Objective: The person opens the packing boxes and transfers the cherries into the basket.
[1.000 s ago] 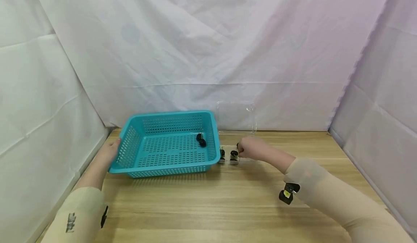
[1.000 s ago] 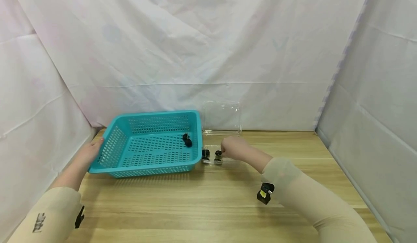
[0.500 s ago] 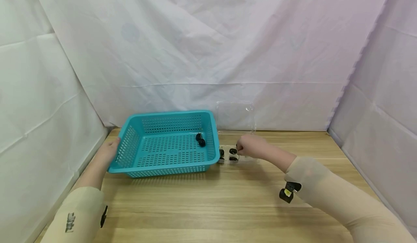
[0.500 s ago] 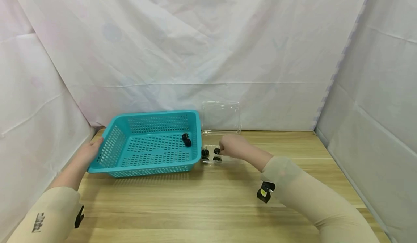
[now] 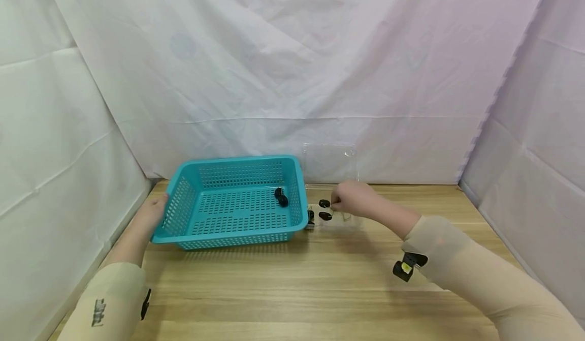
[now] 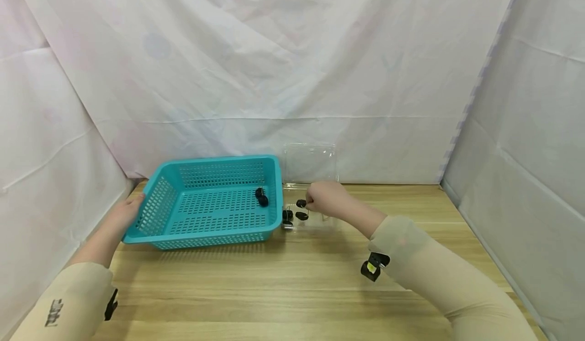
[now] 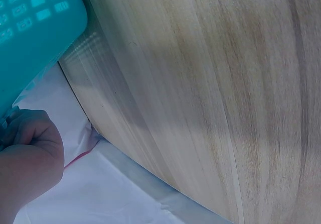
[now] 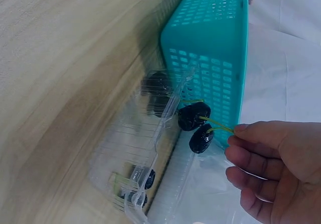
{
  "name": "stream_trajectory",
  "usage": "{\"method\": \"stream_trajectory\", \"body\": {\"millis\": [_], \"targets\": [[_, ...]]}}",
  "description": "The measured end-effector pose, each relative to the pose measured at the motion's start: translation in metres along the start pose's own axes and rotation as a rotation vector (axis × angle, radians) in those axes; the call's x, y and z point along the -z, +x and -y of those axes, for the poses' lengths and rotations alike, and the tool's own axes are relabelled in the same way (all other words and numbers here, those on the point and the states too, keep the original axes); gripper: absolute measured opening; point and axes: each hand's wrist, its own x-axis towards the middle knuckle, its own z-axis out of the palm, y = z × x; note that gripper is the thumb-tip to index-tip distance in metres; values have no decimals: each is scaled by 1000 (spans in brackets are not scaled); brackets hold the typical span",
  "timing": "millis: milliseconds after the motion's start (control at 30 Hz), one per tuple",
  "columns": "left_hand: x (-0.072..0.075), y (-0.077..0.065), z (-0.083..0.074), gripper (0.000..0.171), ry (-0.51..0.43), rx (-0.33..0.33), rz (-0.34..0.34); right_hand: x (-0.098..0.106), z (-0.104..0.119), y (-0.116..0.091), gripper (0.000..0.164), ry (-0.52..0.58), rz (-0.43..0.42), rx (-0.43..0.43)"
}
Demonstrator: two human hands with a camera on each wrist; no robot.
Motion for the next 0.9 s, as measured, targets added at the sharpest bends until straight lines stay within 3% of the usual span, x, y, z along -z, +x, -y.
{"method": "stream_trajectory", "body": {"millis": [900], "targets": [[2, -1, -1, 80, 29, -10, 3, 30, 23, 10, 24, -11, -13, 16]]}}
